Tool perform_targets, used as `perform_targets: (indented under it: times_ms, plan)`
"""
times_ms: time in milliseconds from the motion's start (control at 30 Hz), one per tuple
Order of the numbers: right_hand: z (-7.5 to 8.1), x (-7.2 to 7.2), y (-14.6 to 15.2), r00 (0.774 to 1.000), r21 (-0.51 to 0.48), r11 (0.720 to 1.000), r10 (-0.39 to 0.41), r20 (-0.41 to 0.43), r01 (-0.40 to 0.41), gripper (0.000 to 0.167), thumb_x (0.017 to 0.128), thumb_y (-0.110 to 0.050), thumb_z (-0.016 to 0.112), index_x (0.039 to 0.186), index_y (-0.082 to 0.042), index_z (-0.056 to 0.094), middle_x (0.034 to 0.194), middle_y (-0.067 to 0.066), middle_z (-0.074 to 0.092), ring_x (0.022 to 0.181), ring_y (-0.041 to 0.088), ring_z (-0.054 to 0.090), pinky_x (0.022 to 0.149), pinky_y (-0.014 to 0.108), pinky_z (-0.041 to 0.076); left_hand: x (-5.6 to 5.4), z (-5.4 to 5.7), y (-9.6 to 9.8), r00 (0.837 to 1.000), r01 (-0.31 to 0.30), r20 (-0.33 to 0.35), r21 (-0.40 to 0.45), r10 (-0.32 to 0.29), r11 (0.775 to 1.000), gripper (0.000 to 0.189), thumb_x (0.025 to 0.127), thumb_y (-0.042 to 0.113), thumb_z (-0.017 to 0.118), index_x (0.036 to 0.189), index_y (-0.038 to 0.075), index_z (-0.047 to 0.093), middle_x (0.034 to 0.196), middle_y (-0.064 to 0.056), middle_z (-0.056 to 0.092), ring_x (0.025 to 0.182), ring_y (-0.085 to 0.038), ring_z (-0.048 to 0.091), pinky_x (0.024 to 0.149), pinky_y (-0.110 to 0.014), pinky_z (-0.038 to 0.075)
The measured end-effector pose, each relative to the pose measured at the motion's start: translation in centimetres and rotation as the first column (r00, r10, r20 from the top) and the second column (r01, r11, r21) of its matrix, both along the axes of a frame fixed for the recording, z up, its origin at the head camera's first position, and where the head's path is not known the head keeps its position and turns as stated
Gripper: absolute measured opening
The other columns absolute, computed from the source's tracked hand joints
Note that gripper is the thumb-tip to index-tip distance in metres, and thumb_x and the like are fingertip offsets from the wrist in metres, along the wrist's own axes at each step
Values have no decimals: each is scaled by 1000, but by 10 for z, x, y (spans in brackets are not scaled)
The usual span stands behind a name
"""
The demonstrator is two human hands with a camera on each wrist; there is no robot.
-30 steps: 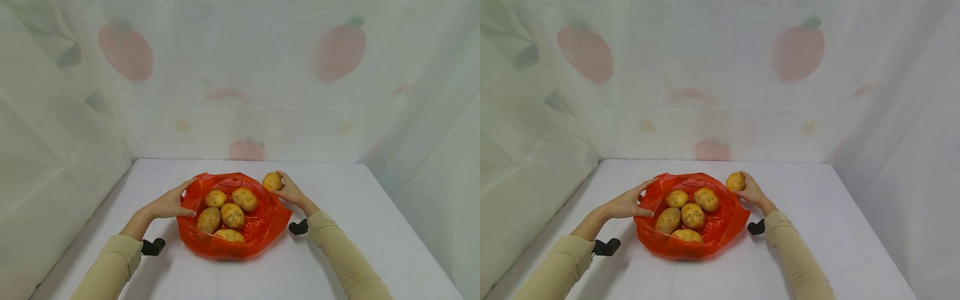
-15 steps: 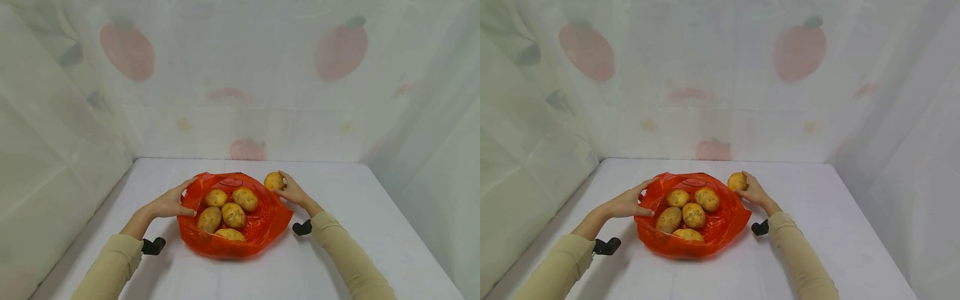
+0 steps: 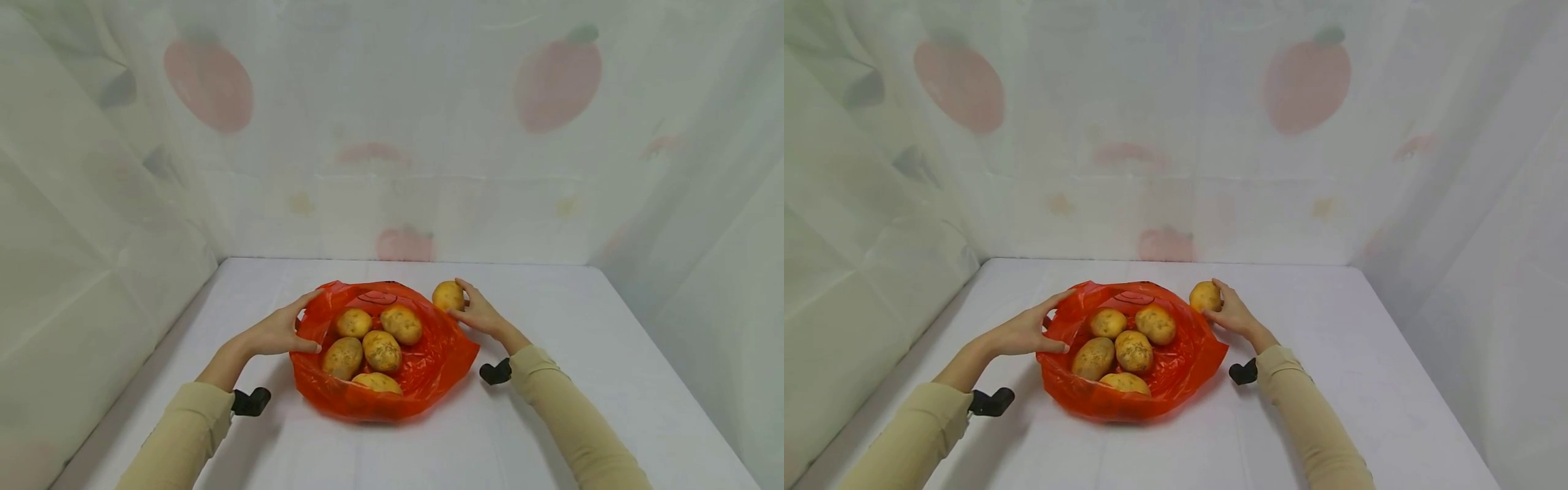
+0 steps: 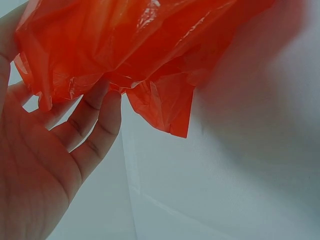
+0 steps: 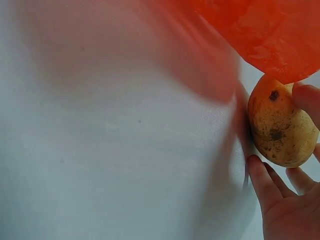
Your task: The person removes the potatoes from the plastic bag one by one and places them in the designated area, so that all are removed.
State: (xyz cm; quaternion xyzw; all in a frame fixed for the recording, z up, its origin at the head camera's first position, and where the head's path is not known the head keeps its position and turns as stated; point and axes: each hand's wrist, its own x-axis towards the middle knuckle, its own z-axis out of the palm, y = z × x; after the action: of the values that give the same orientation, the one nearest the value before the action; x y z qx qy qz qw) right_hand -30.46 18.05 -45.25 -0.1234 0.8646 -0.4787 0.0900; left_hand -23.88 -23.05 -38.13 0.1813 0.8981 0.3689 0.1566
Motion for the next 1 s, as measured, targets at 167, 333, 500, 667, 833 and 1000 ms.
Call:
perform_targets:
  times_ms: [167, 333, 500, 667, 833, 1000]
  plan:
    - [2, 2, 1, 1000, 6, 1000, 3, -12, -3, 82, 87, -22, 64, 148, -7, 11, 149, 21, 13, 126, 44, 37, 98, 48, 39, -1, 0, -1, 1000, -3, 7, -10, 3, 1000, 99, 72, 30, 78, 147, 30, 14, 141, -12, 34, 115, -32, 47, 85, -45, 50]
    - [1, 2, 2, 1000, 37, 999, -5, -24, 6, 82, 87, -26, 64, 148, -10, 11, 150, 20, 14, 126, 44, 38, 98, 49, 39, -3, -2, -2, 1000, -9, 7, -16, 9, 1000, 99, 71, 31, 78, 147, 32, 14, 141, -12, 33, 114, -31, 48, 85, -45, 50]
    - [0, 2, 5, 999, 60, 998, -16, -28, 18, 82, 86, -31, 63, 148, -12, 12, 150, 19, 14, 127, 42, 38, 97, 49, 39, -3, -2, -1, 1000, -7, 26, -1, 7, 1000, 98, 73, 25, 78, 147, 32, 14, 141, -12, 33, 109, -30, 52, 83, -44, 50]
    - [0, 3, 9, 1000, 78, 997, -20, -21, 22, 82, 87, -37, 62, 148, -14, 13, 150, 19, 15, 129, 41, 34, 97, 51, 38, -3, -2, -2, 999, -12, 31, -9, 12, 1000, 98, 73, 27, 78, 147, 33, 13, 141, -12, 33, 106, -28, 54, 83, -44, 51]
    - [3, 6, 13, 999, 110, 993, -29, -21, 31, 80, 88, -40, 59, 148, -15, 14, 150, 20, 16, 131, 41, 31, 97, 54, 37, -4, -3, -2, 999, -11, 44, 0, 11, 1000, 99, 71, 29, 78, 147, 33, 13, 141, -12, 34, 103, -28, 55, 82, -42, 51]
    - [9, 9, 16, 999, 106, 994, -26, -37, 30, 77, 88, -40, 58, 148, -17, 15, 150, 18, 16, 133, 40, 29, 95, 55, 39, -4, -3, -3, 999, -9, 42, 13, 8, 1000, 99, 71, 29, 78, 146, 33, 14, 140, -12, 32, 108, -31, 51, 82, -44, 51]
